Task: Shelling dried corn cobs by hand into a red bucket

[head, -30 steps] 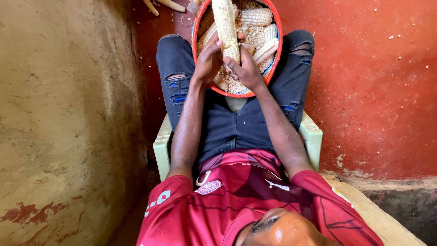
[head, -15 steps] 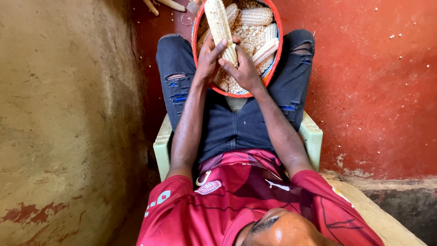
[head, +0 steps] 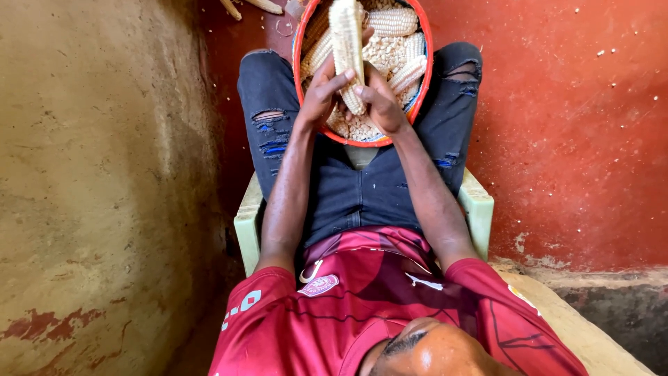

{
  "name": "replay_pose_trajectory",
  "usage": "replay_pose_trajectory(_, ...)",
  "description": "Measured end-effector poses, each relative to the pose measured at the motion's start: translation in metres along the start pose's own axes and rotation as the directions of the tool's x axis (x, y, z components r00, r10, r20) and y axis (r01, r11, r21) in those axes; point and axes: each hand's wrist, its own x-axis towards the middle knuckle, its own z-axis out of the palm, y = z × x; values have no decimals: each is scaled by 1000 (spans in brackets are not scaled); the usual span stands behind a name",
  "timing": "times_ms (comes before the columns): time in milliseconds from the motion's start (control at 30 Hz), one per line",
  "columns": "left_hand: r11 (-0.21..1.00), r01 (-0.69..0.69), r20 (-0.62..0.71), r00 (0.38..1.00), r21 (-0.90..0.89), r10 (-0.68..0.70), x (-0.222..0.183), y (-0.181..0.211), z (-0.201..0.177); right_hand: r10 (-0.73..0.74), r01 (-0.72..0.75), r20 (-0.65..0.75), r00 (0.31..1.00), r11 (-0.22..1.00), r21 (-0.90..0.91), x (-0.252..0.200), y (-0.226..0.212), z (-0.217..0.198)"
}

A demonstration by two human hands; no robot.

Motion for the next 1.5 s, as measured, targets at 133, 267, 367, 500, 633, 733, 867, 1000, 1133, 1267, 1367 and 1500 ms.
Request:
replay_pose_trajectory(133,978,-132,101,988,163,117,5,-13,-13,75,-77,26,997,995,71,-6,2,-9)
replay_pose_trajectory(267,985,-14,94,996,171,-2,4,-16,-8,-102,100,-16,995,991,-91,-5,1,-7)
replay_pose_trajectory(367,995,70,-2,998,75,-70,4,-22,-4,-129,113,-64,990,971,-209,-4,-2,-3)
replay_pose_trajectory(500,989,-51,-214,973,137,80,8,-45,-19,-78,66,-75,994,986,-150,1,2,-4)
replay_pose_trajectory(633,997,-65,-187,980,32,70,5,-42,-13,-19,19,-11,1000,999,42,3,9,-12)
replay_pose_trajectory(733,998,56,-202,977,-35,-62,2,-38,-6,-61,55,-116,991,997,-51,9,28,-26)
replay_pose_trajectory(867,976,-163,-135,974,143,182,5,-65,-26,-177,162,-197,964,983,-89,25,54,-48)
replay_pose_trajectory(1000,980,-174,-261,946,99,194,14,-81,-40,-173,158,-174,970,983,-98,32,19,-29)
replay_pose_trajectory(1133,982,-187,-277,942,40,191,21,-93,-50,-128,126,-156,979,992,-25,57,14,-32)
replay_pose_trajectory(1267,981,-178,-356,914,73,193,14,-69,-27,-224,204,-140,965,969,-139,72,41,-50)
replay_pose_trajectory(1367,987,-154,-368,916,43,159,10,-73,-25,-193,171,-169,966,976,-138,61,39,-44)
replay_pose_trajectory(1500,974,-168,-346,914,150,211,11,-66,-24,-141,140,-208,968,990,-19,46,30,-23)
